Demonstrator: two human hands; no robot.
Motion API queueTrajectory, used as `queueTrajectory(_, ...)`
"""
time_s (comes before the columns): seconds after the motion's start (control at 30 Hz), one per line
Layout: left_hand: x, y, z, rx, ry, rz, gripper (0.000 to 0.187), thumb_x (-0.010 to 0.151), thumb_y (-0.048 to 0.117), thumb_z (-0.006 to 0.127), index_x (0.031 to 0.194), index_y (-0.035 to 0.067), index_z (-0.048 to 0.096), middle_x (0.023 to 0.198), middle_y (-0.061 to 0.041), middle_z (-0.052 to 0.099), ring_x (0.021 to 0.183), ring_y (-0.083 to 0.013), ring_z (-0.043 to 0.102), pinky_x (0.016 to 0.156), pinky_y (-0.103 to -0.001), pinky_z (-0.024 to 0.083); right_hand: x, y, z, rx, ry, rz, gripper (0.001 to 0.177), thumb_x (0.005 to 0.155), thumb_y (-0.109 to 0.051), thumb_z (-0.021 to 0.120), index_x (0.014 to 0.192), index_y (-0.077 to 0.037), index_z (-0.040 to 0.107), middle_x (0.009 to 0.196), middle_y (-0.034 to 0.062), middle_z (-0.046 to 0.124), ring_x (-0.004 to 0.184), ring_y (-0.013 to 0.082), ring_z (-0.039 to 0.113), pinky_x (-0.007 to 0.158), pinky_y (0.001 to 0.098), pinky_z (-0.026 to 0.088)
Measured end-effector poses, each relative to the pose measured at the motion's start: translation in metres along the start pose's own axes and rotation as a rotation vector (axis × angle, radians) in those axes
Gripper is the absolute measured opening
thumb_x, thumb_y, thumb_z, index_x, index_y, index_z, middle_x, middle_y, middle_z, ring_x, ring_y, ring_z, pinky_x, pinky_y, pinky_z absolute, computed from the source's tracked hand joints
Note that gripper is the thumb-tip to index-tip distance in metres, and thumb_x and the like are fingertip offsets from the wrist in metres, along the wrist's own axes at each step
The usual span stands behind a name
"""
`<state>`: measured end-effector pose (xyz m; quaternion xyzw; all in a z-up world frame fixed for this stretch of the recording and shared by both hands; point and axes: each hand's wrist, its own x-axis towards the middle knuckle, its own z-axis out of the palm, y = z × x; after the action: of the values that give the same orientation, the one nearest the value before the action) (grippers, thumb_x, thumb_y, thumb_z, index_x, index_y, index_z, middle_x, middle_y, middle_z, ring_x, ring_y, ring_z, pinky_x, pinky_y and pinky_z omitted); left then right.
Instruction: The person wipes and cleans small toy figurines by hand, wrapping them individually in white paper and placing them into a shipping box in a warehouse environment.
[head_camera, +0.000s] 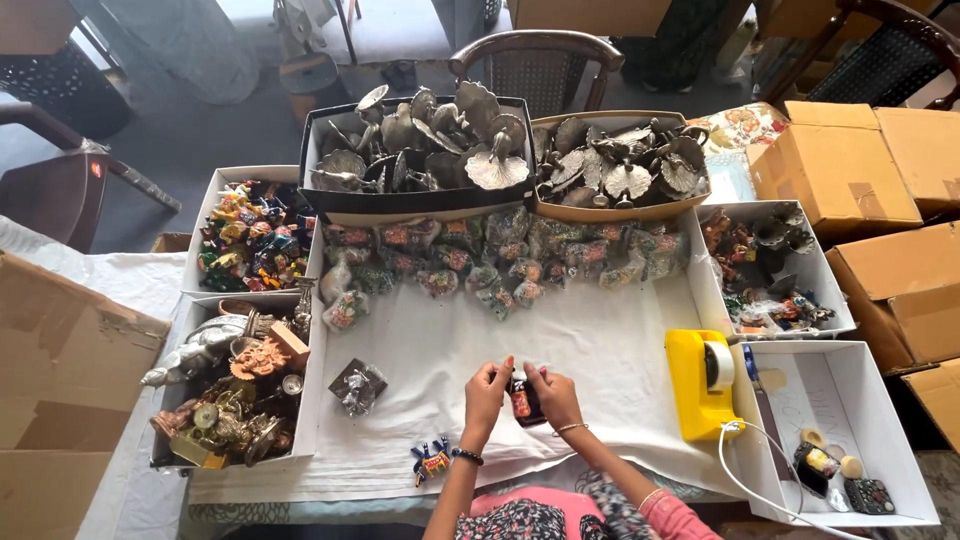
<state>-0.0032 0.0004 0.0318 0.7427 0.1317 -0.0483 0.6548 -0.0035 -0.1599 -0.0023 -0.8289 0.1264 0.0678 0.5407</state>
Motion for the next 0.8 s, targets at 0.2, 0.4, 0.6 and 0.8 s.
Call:
queueTrajectory(0.2,0.010,-0.010,-0.013,-0.040,0.229,-0.179,0.054,0.100,0.049,0.055,0.078,0.001,0.068,0.059,-0.005,0.062,0.047,-0.0138,0.062,0.043,-0.028,0.047,0.034,0.045,-0.007,0.721,0.142,0.308,0.049,0.100,-0.044,0.069,0.108,0.005,0.065,0.073,0.0032,0.061,0.057,0.0133,0.054,0.048,0.0315,0.040)
queueTrajectory(0.4,0.006,-0.016,-0.013,-0.374,0.183,-0.398,0.055,0.103,0.049,0.049,0.080,0.002,0.069,0.065,-0.007,0.066,0.051,-0.0157,0.066,0.045,-0.028,0.045,-0.005,-0.033,-0.036,0.227,0.044,-0.414,0.067,0.088,-0.030,0.075,0.147,-0.009,0.050,0.121,0.0074,0.072,0.097,0.0171,0.073,0.076,0.0225,0.060)
queueTrajectory(0.6,0.020,-0.048,-0.001,0.059,0.064,-0.293,0.060,0.104,0.046,0.045,0.081,-0.004,0.069,0.065,-0.014,0.064,0.063,-0.0314,0.066,0.058,-0.042,0.047,-0.040,-0.066,-0.020,-0.633,0.115,-1.030,0.062,0.077,-0.017,0.076,0.137,-0.017,0.064,0.128,0.0100,0.074,0.108,0.0252,0.075,0.082,0.0367,0.059)
queueTrajectory(0.8,0.020,-0.095,0.010,0.532,0.013,-0.129,0.065,0.101,0.048,0.035,0.079,0.004,0.078,0.082,-0.025,0.071,0.087,-0.0451,0.069,0.087,-0.052,0.053,-0.044,-0.054,-0.021,-0.574,-0.156,-0.714,0.047,0.082,-0.036,0.084,0.117,-0.008,0.070,0.083,0.0129,0.073,0.077,0.0305,0.073,0.066,0.0409,0.057)
